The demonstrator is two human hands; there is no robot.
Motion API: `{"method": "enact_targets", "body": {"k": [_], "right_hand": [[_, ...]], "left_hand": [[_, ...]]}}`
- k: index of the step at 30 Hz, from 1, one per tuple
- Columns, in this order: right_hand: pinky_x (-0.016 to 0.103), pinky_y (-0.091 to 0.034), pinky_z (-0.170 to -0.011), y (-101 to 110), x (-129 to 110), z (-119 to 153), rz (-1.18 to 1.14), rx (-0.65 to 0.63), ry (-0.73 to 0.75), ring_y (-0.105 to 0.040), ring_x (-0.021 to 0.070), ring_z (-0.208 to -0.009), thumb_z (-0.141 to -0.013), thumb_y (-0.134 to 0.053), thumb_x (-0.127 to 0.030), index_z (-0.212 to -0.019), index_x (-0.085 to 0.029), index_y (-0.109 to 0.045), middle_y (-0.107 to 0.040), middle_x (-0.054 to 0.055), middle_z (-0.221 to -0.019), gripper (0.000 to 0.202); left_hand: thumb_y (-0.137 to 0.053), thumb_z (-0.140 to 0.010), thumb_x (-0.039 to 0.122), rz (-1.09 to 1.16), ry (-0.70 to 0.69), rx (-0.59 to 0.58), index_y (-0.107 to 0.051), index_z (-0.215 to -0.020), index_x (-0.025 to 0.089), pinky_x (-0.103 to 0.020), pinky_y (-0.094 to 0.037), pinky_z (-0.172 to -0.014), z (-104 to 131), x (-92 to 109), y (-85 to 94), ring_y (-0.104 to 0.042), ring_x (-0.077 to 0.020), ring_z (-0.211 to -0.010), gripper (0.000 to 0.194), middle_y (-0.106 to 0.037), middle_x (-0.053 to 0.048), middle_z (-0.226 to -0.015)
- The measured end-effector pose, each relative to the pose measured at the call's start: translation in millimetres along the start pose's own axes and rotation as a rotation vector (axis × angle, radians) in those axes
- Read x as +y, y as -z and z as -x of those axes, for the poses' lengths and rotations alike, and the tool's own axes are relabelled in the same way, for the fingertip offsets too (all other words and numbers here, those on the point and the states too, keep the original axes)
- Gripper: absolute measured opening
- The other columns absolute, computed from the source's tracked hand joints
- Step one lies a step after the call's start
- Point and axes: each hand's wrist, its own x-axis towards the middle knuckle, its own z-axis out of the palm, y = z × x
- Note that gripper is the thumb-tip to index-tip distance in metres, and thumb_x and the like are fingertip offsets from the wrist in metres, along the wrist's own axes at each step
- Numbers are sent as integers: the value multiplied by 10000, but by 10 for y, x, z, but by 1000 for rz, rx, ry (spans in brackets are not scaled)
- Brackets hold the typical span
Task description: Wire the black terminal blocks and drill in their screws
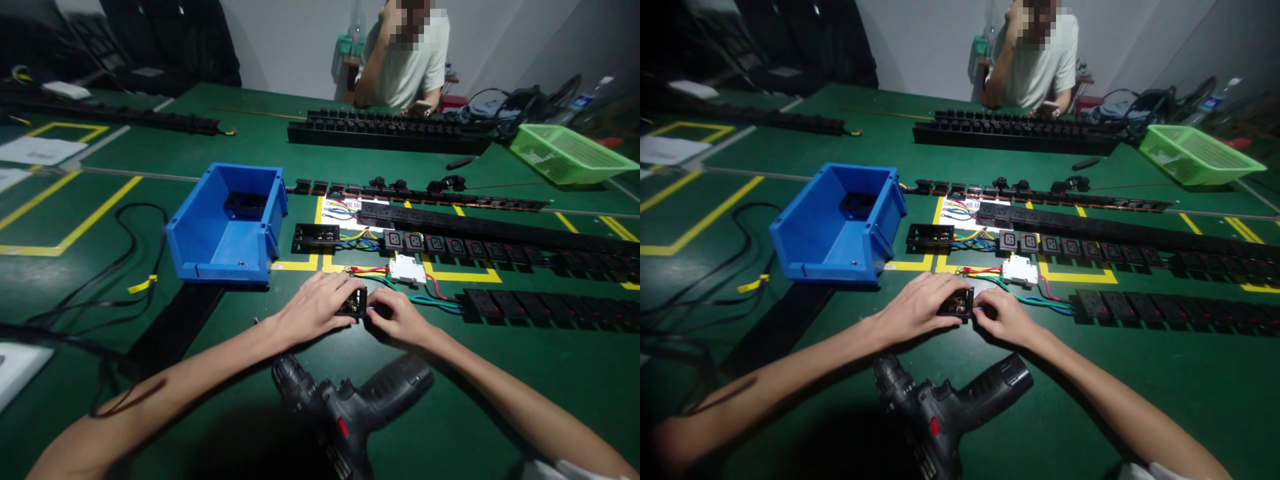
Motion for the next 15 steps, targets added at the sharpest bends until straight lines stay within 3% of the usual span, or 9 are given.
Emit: {"method": "enact_targets", "body": {"k": [6,15], "right_hand": [[229,-407,-626,0,-6,10,-100,29,-40,-515,114,-672,-778,-590,-146,-836,-185,-533,-585,-5,-763,90],[228,-389,-611,43,-45,-9,-189,17,-90,-483,107,-655,-767,-573,-153,-805,-182,-511,-540,-18,-731,78]], "left_hand": [[-605,-909,421,-9,-21,-1,-464,-1258,175,-363,-406,-831,-9,19,-2,-553,-258,-1069,450,-600,-93,-1155],[-630,-883,459,28,-29,-11,-559,-1054,180,-359,-428,-850,-12,-32,-10,-559,-244,-1044,335,-590,-86,-1139]]}}
